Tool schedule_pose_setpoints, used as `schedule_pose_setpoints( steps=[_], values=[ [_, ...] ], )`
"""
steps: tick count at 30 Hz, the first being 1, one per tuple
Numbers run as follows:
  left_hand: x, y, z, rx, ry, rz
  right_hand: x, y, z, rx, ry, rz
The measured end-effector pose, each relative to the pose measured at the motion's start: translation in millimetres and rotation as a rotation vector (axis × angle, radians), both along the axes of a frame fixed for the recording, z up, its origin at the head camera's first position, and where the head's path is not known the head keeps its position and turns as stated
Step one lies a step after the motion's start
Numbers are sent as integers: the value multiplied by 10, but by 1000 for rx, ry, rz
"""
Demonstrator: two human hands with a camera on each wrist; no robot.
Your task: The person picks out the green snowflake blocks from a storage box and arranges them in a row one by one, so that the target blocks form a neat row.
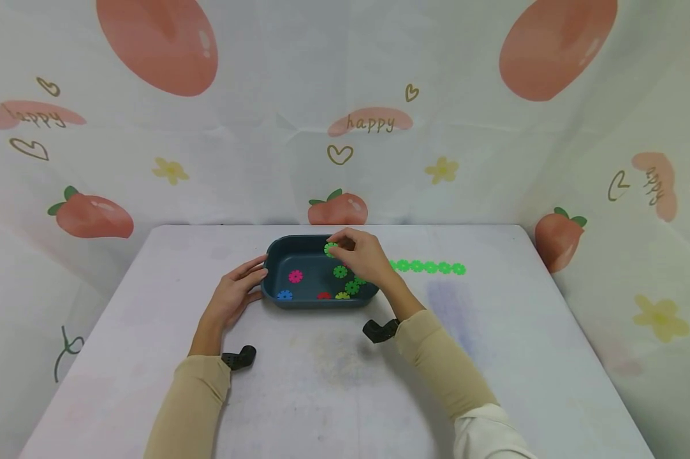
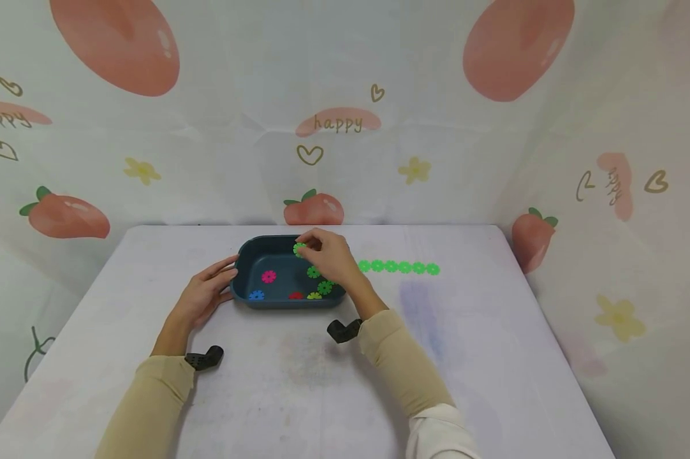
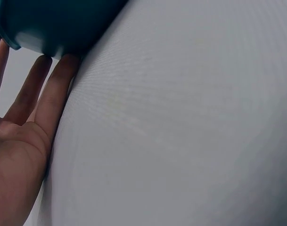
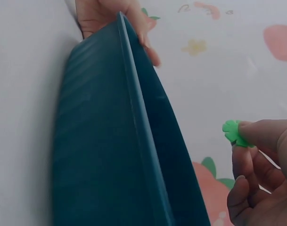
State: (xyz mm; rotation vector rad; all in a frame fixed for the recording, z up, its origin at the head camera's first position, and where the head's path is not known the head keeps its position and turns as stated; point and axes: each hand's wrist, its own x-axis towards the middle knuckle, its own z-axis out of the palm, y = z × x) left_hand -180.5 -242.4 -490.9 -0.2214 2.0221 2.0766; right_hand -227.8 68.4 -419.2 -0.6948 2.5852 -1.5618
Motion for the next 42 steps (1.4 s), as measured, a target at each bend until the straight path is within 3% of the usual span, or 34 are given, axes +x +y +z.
schedule_pose_setpoints(
  steps=[12, 23, 35, 42],
  values=[
    [9, 4, 8, -7, 2, -3, 53, 254, -98, -81, 6, -89],
    [-1, 15, 24, 5, -2, -2, 111, 469, -170, -133, -49, -190],
    [19, 16, 29, -1, -7, 5, 55, 728, -300, -160, -77, -288],
    [20, 23, 36, 4, 0, 4, 25, 905, -257, -148, -103, -335]
  ],
)
